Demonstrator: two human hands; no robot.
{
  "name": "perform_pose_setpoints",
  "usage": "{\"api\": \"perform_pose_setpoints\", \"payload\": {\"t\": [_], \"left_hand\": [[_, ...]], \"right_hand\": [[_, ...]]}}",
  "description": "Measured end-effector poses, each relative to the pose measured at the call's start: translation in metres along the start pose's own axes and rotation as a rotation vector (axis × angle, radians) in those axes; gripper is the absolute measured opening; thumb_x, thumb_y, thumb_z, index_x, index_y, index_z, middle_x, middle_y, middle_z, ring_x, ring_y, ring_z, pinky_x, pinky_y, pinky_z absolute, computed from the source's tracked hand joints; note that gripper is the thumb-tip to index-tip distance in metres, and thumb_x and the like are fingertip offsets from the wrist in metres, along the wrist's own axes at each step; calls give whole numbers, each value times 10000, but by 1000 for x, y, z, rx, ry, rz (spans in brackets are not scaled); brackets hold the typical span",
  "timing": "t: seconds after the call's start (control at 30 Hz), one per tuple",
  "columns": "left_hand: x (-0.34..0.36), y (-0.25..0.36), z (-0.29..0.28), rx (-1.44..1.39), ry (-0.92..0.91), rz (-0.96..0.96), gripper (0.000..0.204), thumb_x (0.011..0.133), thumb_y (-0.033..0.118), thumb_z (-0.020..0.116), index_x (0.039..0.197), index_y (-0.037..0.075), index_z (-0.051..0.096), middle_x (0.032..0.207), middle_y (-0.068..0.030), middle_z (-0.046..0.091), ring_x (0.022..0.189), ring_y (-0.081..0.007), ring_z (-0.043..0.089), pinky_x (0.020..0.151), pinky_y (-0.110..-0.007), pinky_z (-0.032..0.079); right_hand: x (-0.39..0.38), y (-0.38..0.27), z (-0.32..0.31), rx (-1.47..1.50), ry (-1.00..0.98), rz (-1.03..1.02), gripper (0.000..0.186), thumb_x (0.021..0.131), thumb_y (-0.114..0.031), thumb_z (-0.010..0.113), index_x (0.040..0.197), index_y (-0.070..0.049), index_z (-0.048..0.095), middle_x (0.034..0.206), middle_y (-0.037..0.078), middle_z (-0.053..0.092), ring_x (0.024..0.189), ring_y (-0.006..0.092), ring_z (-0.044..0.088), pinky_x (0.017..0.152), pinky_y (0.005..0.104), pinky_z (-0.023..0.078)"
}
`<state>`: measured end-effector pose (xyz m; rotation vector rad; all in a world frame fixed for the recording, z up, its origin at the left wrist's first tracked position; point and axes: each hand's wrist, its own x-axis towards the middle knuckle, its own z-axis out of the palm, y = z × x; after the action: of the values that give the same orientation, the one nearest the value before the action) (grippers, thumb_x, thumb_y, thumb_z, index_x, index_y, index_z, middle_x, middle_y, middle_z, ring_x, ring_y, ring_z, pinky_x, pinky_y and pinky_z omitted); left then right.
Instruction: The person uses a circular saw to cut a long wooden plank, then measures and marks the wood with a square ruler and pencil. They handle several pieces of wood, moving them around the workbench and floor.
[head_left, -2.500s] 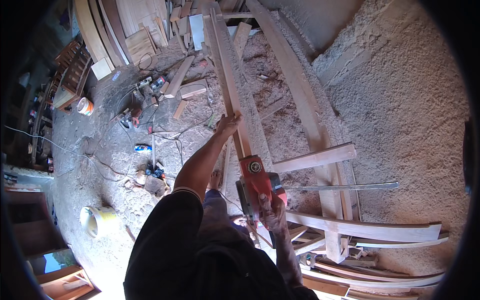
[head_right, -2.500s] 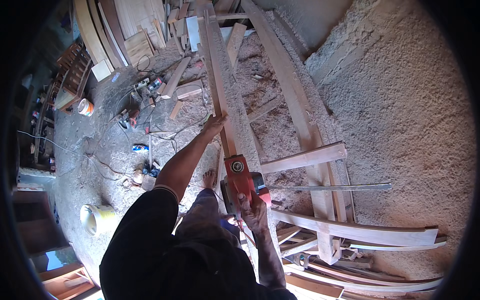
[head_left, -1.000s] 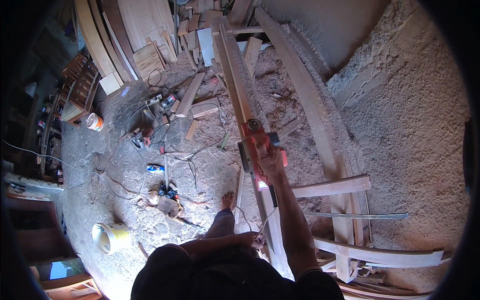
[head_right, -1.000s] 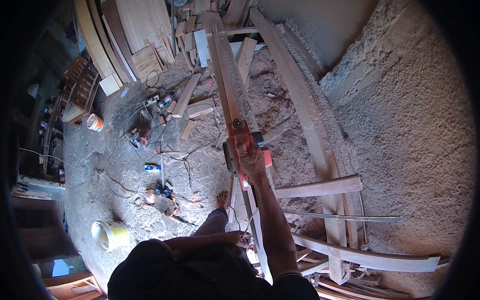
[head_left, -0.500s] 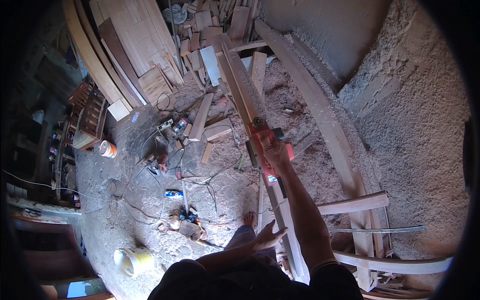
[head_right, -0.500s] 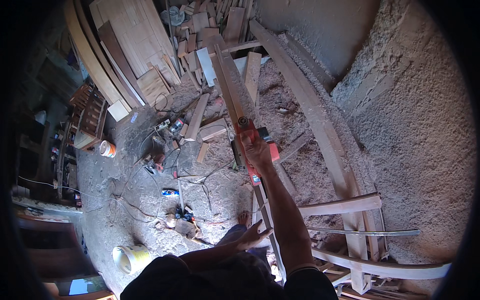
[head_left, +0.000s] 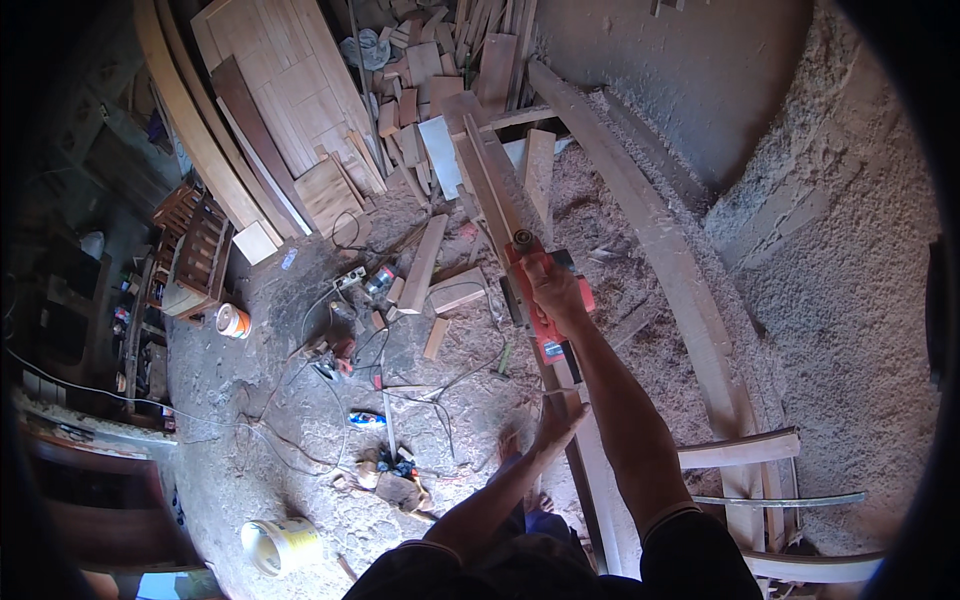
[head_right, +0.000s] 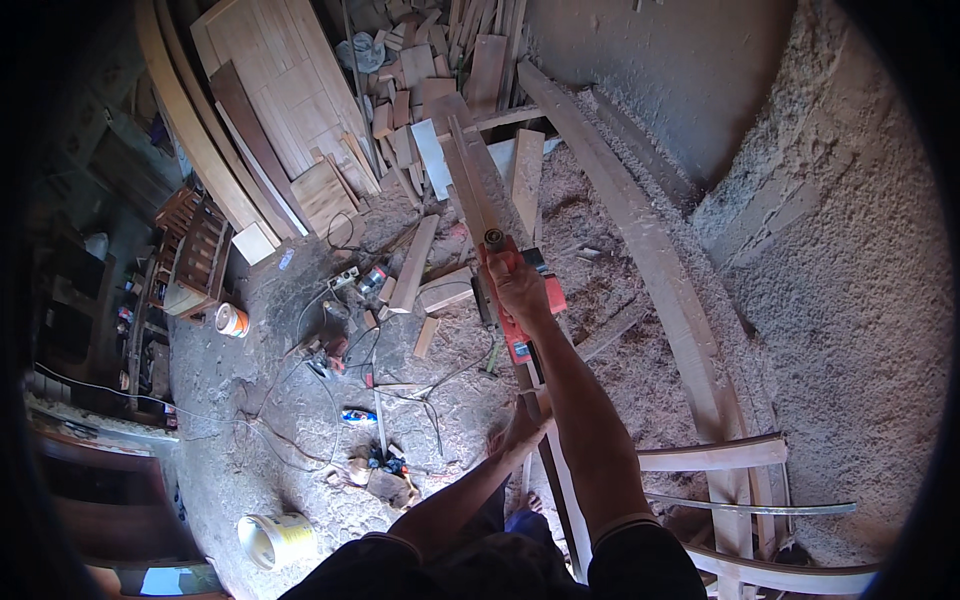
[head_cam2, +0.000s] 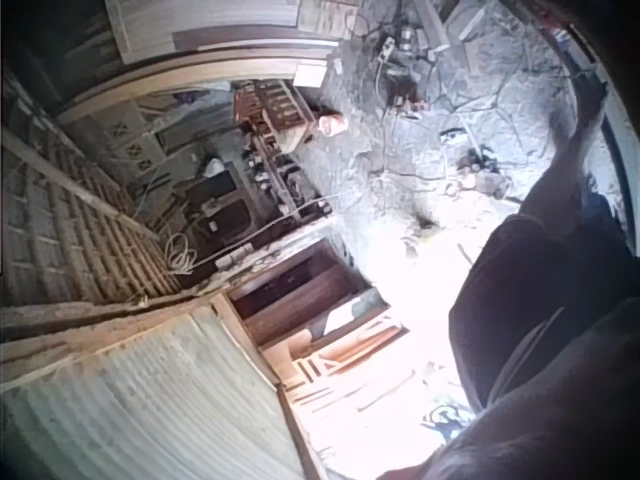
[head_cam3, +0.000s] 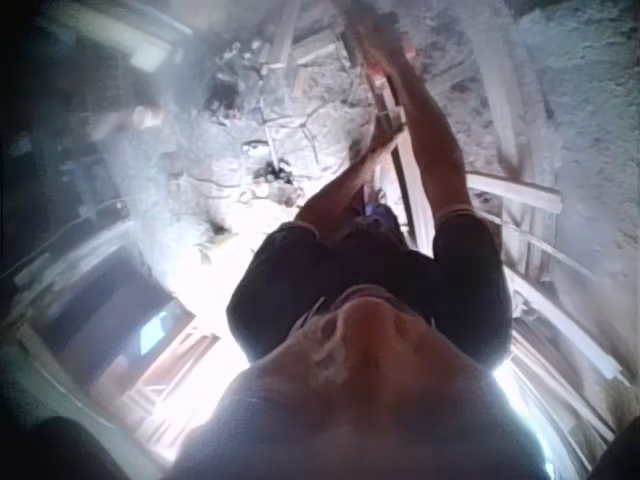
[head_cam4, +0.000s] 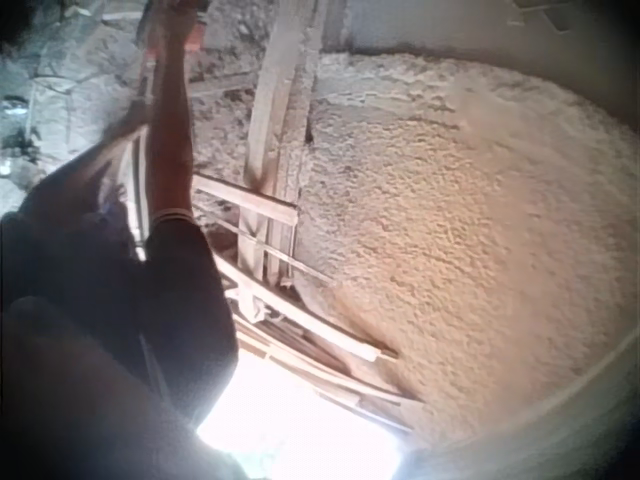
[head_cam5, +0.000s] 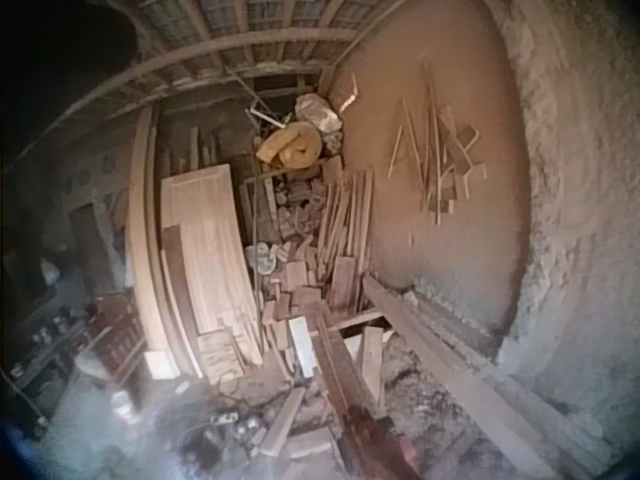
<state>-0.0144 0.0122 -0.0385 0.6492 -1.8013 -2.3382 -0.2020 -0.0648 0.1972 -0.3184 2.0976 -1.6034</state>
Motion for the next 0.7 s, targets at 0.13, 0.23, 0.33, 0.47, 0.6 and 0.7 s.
{"api": "perform_pose_setpoints", "payload": {"t": [0.13, 0.23, 0.33, 0.47, 0.6, 0.7], "left_hand": [[48, 34, -23, 56, 115, 66, 721, 871, 320, 812, 1364, 17, 382, 1200, -125, 600, 1067, -201, 609, 884, -353, 527], [92, 62, -38, -5, 82, 143, 673, 896, 295, 792, 1360, 7, 398, 1226, -116, 601, 1084, -195, 609, 900, -346, 519], [137, 79, -57, -44, -39, 161, 655, 924, 300, 765, 1363, -3, 386, 1217, -112, 603, 1088, -186, 604, 895, -345, 516], [160, 81, -69, 3, 18, 64, 757, 927, 293, 760, 1418, -16, 274, 1217, -131, 591, 1077, -184, 599, 882, -340, 520], [149, 76, -68, -33, -2, -61, 907, 933, 246, 751, 1471, -84, 100, 1297, -154, 535, 1111, -200, 587, 893, -328, 522], [143, 72, -68, -11, -4, -63, 986, 920, 302, 766, 1475, -116, 68, 1356, -200, 507, 1192, -243, 566, 959, -346, 503]], "right_hand": [[38, -9, 7, -43, -46, 34, 653, 953, -636, 578, 785, -7, 619, 494, 78, 559, 385, 199, 592, 339, 348, 447], [68, -17, 16, -12, -30, -14, 612, 950, -624, 601, 853, -21, 635, 496, 43, 518, 363, 149, 524, 326, 312, 390], [105, -30, 28, -57, 8, 61, 615, 954, -630, 593, 860, -24, 644, 488, 34, 513, 365, 147, 532, 329, 312, 394], [148, -44, 38, -24, -16, 8, 582, 964, -625, 565, 915, -54, 661, 549, 63, 569, 422, 180, 585, 384, 336, 446], [190, -47, 52, -147, -39, -11, 557, 978, -629, 512, 1049, -105, 689, 783, 157, 713, 631, 268, 717, 572, 394, 562], [227, -51, 67, -153, 15, -73, 574, 977, -638, 507, 1074, -102, 688, 937, 172, 738, 761, 294, 739, 674, 409, 577]]}}
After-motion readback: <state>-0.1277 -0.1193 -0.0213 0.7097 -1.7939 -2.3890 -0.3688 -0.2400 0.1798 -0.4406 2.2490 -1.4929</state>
